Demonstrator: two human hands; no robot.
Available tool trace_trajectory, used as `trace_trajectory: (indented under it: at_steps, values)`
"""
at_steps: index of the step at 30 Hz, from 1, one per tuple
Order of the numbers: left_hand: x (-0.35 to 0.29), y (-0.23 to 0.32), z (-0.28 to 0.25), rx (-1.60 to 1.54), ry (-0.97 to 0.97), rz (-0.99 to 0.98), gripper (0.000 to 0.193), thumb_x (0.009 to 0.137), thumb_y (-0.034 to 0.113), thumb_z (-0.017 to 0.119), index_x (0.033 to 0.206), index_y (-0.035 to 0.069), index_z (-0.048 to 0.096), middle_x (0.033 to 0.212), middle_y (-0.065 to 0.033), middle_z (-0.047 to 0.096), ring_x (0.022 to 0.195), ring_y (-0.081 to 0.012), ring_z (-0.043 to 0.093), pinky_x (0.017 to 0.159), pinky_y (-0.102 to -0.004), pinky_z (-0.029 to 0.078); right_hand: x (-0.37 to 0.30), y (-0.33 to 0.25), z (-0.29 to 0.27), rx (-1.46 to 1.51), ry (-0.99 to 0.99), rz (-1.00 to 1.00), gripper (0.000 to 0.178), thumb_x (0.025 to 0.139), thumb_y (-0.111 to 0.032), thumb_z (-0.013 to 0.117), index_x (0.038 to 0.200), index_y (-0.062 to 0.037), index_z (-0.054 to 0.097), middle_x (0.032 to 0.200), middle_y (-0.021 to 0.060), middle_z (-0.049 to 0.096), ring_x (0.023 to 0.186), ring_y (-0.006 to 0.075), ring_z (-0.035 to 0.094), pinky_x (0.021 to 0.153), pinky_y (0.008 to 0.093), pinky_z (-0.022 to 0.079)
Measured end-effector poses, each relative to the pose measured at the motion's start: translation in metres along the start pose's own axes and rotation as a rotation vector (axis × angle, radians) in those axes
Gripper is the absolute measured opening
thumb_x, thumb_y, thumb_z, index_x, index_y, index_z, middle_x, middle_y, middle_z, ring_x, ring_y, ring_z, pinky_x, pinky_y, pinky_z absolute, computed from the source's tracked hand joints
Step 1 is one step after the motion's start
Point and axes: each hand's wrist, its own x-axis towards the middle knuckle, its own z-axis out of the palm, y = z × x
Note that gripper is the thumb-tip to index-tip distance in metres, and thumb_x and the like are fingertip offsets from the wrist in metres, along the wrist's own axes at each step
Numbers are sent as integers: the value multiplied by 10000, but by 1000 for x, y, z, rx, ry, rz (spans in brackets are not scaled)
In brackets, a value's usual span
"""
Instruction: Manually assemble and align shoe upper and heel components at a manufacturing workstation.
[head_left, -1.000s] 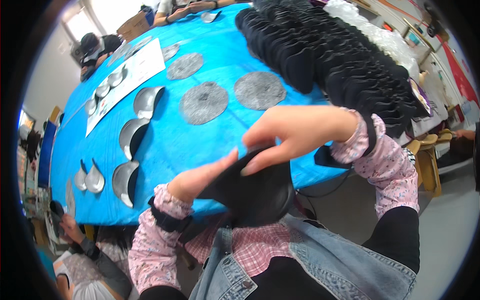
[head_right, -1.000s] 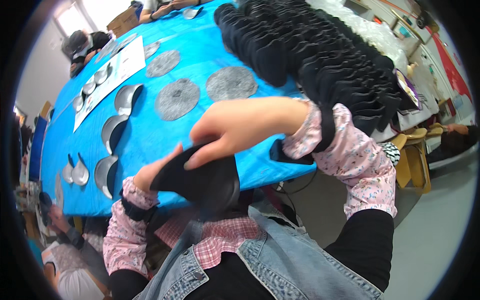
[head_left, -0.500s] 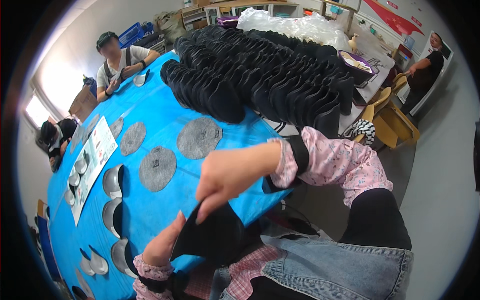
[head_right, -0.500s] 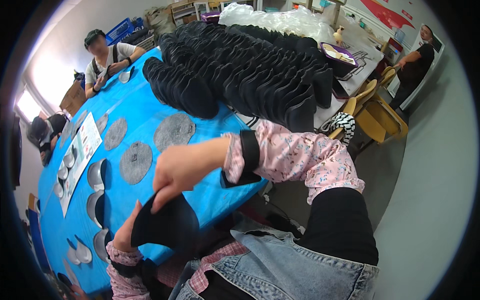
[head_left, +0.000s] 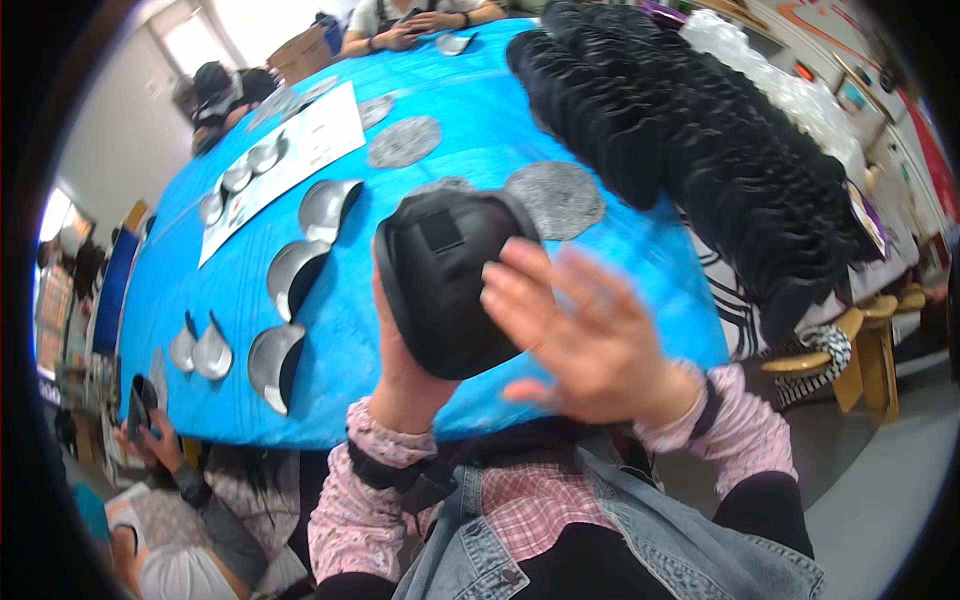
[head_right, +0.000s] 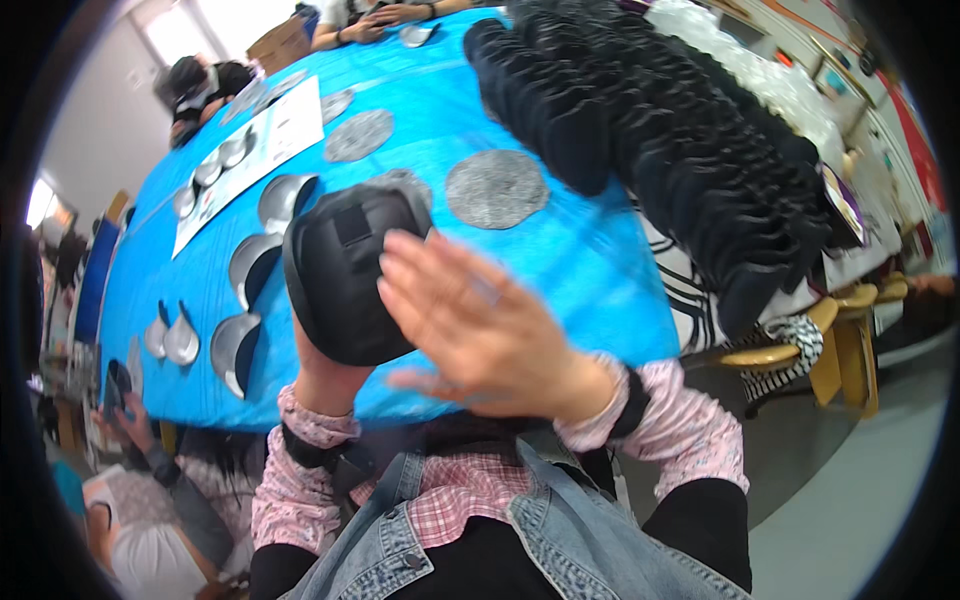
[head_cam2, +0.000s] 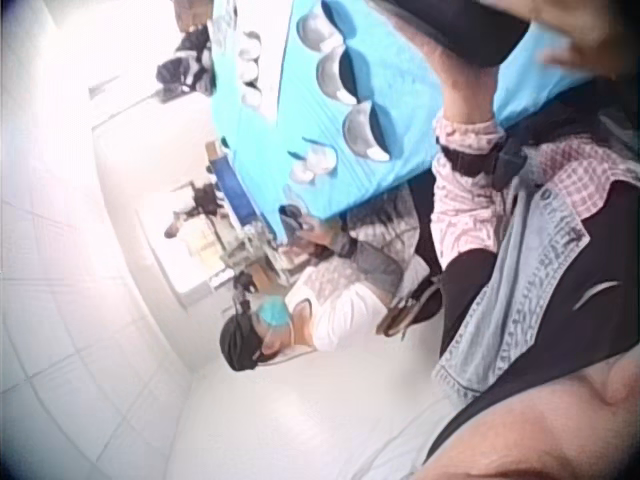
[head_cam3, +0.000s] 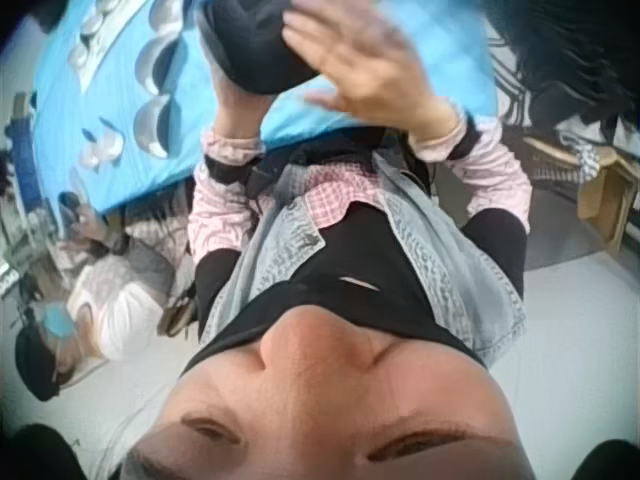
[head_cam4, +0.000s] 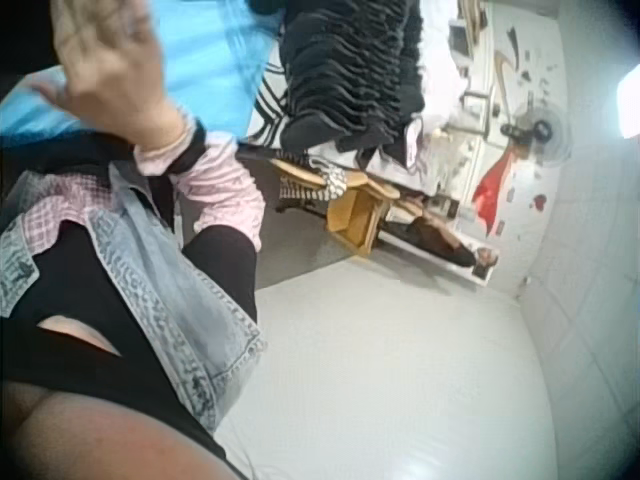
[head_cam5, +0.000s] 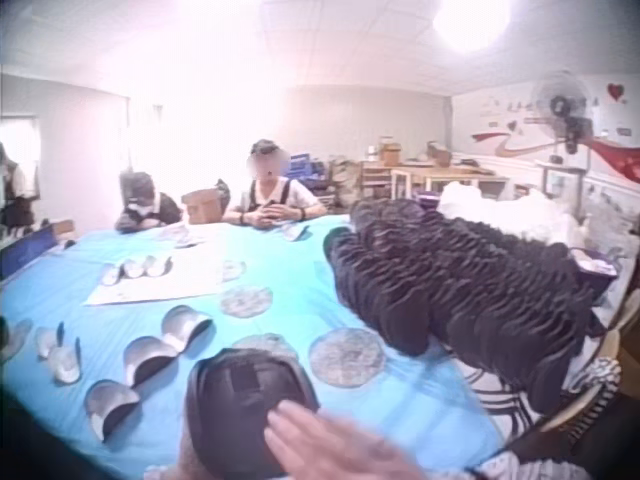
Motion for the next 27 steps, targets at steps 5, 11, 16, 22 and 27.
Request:
trace_trajectory:
  at_steps: [5,11,16,22,27]
  values:
    - [-4,-7,-23,-400,-74,-11,639,923,607,310,1361,149,390,1332,-95,476,1183,-249,499,1022,-385,386,-2,-66,47,406,-41,192,925,831,-654,393,1341,113,314,1399,266,352,1339,339,314,1113,422,193]
    - [-11,3,-12,-389,56,98,625,938,573,301,1390,145,346,1392,-109,411,1257,-297,426,1062,-441,336,-16,-17,59,20,-75,69,770,795,-438,580,1382,2,344,1443,86,368,1357,214,311,1124,383,204]
    - [-21,5,0,-129,141,-15,659,922,619,286,1374,146,365,1355,-74,448,1241,-223,440,1044,-393,346,-3,-19,52,144,61,182,625,785,-355,620,1316,-62,467,1348,57,489,1284,205,422,1097,384,250]
    - [-37,12,-27,507,126,124,708,934,354,513,1462,79,130,1497,-76,211,1364,-188,228,1105,-332,194,-31,2,39,656,360,454,226,809,-20,587,1016,70,590,968,206,619,924,360,612,832,399,476]
    - [-61,62,-5,927,-250,-133,410,827,147,698,1174,-7,542,1084,-87,602,978,-139,531,849,-293,422,-51,6,18,1002,-87,581,287,913,-153,543,1105,58,579,970,160,635,758,224,587,693,298,450]
